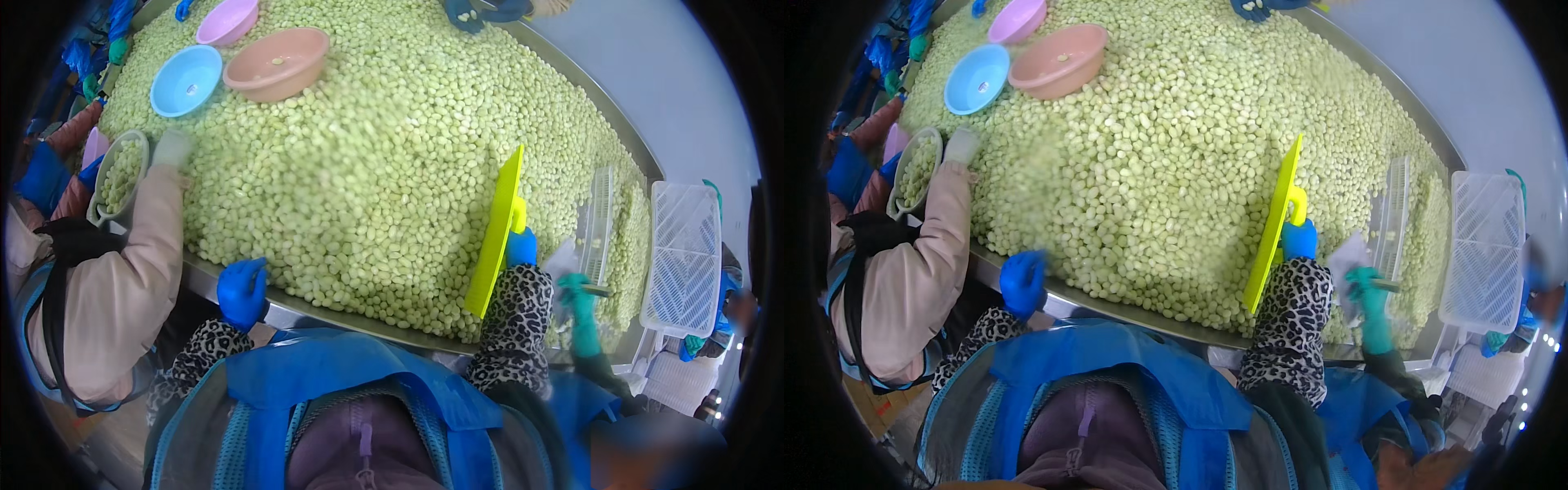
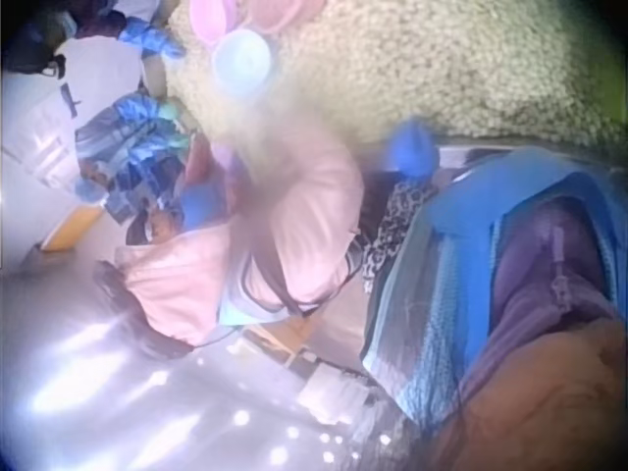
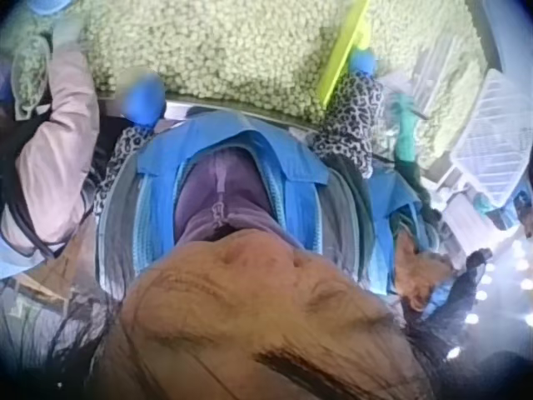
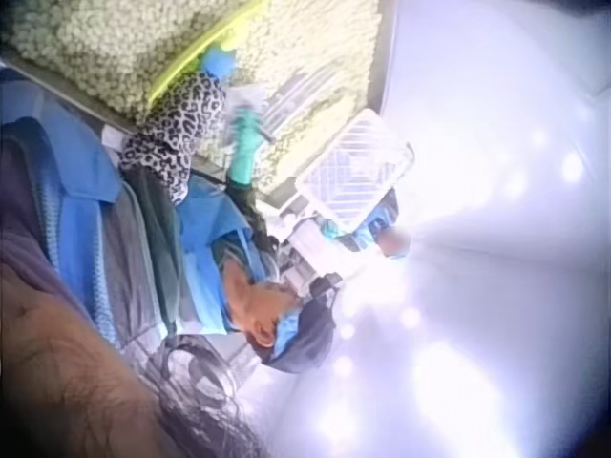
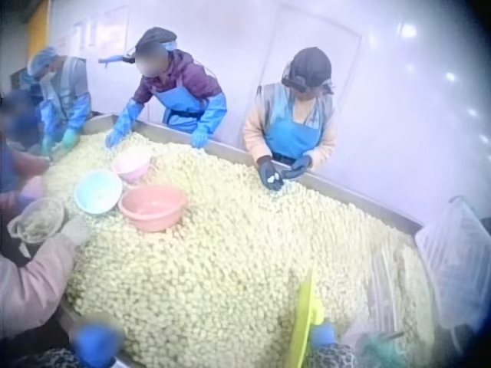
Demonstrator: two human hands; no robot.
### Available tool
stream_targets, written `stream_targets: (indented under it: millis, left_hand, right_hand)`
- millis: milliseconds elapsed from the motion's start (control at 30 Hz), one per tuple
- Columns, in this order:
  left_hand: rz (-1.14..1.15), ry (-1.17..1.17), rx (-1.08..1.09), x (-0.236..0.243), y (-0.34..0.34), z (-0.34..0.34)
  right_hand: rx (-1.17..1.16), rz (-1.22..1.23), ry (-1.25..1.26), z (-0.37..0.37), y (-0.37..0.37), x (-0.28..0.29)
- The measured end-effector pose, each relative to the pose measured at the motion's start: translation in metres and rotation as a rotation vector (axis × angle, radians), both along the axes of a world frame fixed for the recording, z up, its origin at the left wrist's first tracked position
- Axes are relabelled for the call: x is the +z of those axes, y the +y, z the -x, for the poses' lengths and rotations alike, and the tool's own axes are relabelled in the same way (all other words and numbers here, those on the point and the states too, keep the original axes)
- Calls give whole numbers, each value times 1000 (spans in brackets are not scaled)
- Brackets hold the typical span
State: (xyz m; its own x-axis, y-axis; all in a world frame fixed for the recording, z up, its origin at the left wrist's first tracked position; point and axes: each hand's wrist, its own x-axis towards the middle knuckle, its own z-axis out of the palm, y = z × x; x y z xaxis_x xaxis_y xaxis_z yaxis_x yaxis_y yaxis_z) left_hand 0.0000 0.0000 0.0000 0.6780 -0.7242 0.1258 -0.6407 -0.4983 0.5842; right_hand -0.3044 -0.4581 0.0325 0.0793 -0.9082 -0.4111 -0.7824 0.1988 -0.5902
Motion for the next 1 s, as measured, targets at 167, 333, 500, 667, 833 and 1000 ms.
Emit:
stream_targets:
  millis: [167, 333, 500, 667, 833, 1000]
  left_hand:
    - [2, -48, -24, -14, -13, 1]
    - [-24, -43, -16, 0, -12, 3]
    - [5, -41, -17, 1, -14, 2]
    - [-17, -53, -35, 1, -11, 6]
    - [-52, -82, 13, 7, -7, 11]
    - [35, -149, -18, 7, -12, 9]
  right_hand:
    - [94, 102, -3, 15, -26, -28]
    - [-6, -40, -98, 0, 1, -23]
    - [-45, -78, -234, 20, 17, -82]
    - [-33, -6, -345, 18, 40, -145]
    - [49, -166, -354, -83, 104, -74]
    - [221, -64, -363, -142, 134, -60]
